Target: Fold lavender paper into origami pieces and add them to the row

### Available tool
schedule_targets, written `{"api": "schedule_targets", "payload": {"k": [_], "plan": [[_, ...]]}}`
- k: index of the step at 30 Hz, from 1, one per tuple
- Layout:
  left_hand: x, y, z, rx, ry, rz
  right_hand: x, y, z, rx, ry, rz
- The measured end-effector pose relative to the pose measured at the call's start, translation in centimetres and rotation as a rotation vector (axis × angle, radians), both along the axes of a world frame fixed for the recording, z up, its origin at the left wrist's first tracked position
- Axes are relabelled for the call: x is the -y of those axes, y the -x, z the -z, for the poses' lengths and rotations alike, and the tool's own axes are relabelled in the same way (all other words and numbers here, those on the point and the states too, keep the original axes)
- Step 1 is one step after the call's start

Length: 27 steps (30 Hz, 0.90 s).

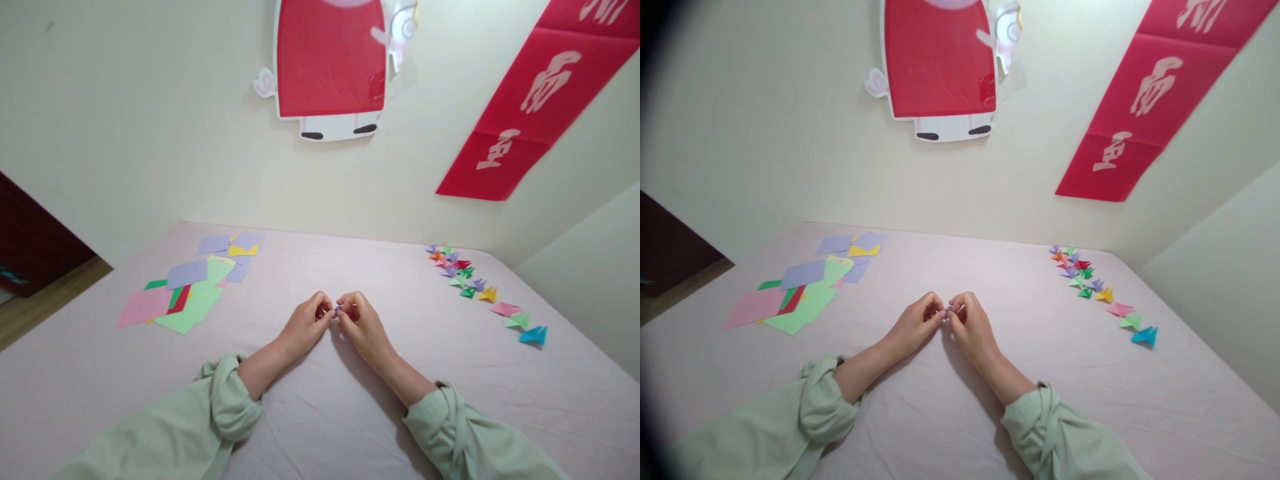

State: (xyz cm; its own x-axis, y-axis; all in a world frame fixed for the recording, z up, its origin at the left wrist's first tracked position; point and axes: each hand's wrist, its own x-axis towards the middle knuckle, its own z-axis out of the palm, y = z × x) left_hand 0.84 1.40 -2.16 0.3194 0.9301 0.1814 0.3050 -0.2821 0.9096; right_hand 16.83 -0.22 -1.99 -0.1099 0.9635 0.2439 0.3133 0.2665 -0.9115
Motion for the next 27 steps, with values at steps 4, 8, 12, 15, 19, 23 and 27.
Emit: {"api": "schedule_targets", "payload": {"k": [4, 8, 12, 15, 19, 23, 27], "plan": [[0.0, 0.1, -0.3, -0.011, -0.008, -0.001, -0.1, -0.1, 0.3, -0.039, 0.053, -0.037], [0.2, 0.2, -0.4, -0.019, -0.021, -0.002, -0.2, -0.2, 0.5, -0.077, 0.096, -0.04], [0.2, 0.1, -0.2, -0.013, -0.018, 0.0, -0.2, -0.2, 0.5, -0.094, 0.08, -0.049], [0.1, 0.1, 0.1, 0.004, -0.004, 0.006, -0.3, -0.2, 0.7, -0.094, 0.083, -0.057], [-0.1, 0.2, 0.2, 0.032, 0.01, 0.059, -0.6, -0.4, 1.2, -0.114, 0.067, -0.059], [-0.1, 0.2, 0.2, 0.018, 0.012, 0.069, -0.6, -0.5, 1.4, -0.12, 0.067, -0.052], [-0.1, 0.2, 0.1, 0.019, 0.017, 0.04, -0.5, -0.5, 1.1, -0.097, 0.117, -0.025]]}}
